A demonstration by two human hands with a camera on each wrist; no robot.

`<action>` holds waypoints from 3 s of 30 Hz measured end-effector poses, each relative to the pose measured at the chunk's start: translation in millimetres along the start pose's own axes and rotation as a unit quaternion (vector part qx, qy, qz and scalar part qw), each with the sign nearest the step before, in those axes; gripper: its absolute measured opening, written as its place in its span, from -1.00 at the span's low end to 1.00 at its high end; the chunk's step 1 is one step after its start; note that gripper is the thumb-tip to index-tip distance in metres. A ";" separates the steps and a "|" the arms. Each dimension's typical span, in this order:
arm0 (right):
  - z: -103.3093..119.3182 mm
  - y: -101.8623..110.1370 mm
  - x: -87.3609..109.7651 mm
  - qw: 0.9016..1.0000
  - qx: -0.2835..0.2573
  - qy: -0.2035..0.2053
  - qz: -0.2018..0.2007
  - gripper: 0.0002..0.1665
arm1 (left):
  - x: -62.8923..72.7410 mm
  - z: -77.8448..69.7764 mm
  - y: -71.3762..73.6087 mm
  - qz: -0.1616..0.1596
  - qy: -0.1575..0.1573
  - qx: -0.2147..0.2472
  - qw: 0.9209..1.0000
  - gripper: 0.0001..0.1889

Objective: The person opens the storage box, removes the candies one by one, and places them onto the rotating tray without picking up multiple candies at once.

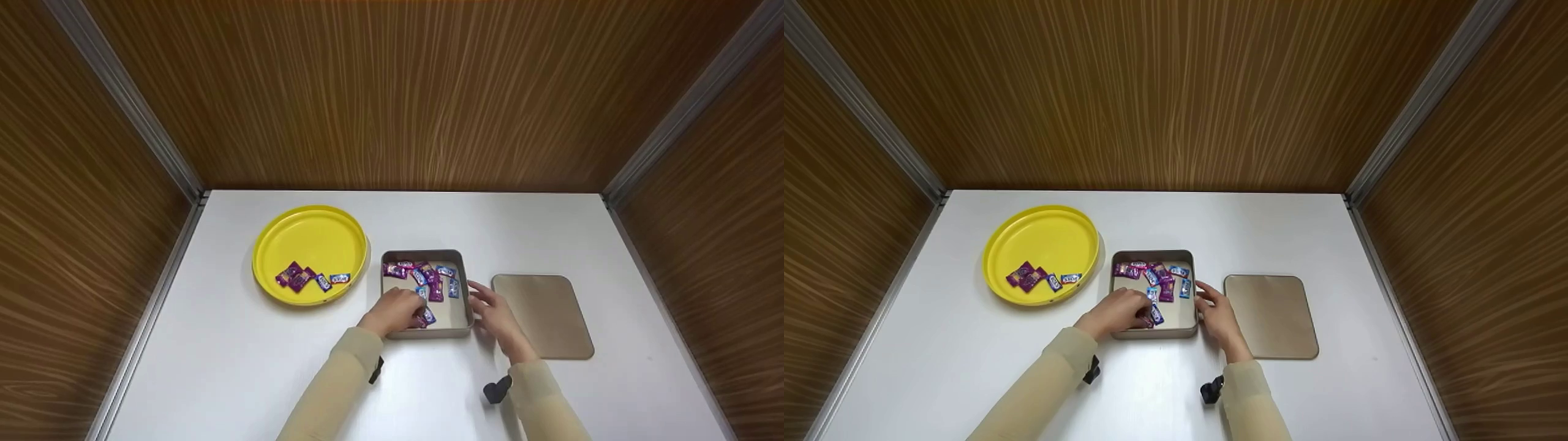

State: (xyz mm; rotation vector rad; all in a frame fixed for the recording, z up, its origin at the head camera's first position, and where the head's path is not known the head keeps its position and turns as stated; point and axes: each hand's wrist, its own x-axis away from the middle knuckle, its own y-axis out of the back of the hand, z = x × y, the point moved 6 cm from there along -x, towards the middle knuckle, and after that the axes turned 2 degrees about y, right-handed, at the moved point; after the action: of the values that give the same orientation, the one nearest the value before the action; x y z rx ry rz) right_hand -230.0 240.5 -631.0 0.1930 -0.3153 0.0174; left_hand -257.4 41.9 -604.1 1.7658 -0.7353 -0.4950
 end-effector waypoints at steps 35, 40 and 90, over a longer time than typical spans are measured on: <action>7.6 1.3 8.7 0.998 0.053 0.045 0.011 -0.29 | 53.2 30.1 74.3 -0.177 0.070 0.139 0.972 -0.89; 4.6 0.9 8.5 0.999 0.021 0.037 0.009 -0.29 | 69.4 50.5 84.0 -0.246 0.112 0.149 0.951 -0.93; 8.7 1.7 10.8 0.999 0.006 0.035 0.014 -0.29 | 100.3 143.9 64.6 -0.278 0.324 0.149 0.892 -0.76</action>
State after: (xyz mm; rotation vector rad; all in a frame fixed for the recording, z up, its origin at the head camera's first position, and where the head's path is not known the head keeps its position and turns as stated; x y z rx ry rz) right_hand -222.4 240.4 -619.3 0.1986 -0.2489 0.0534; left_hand -294.5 -140.2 -583.7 2.2574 0.1950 -0.1294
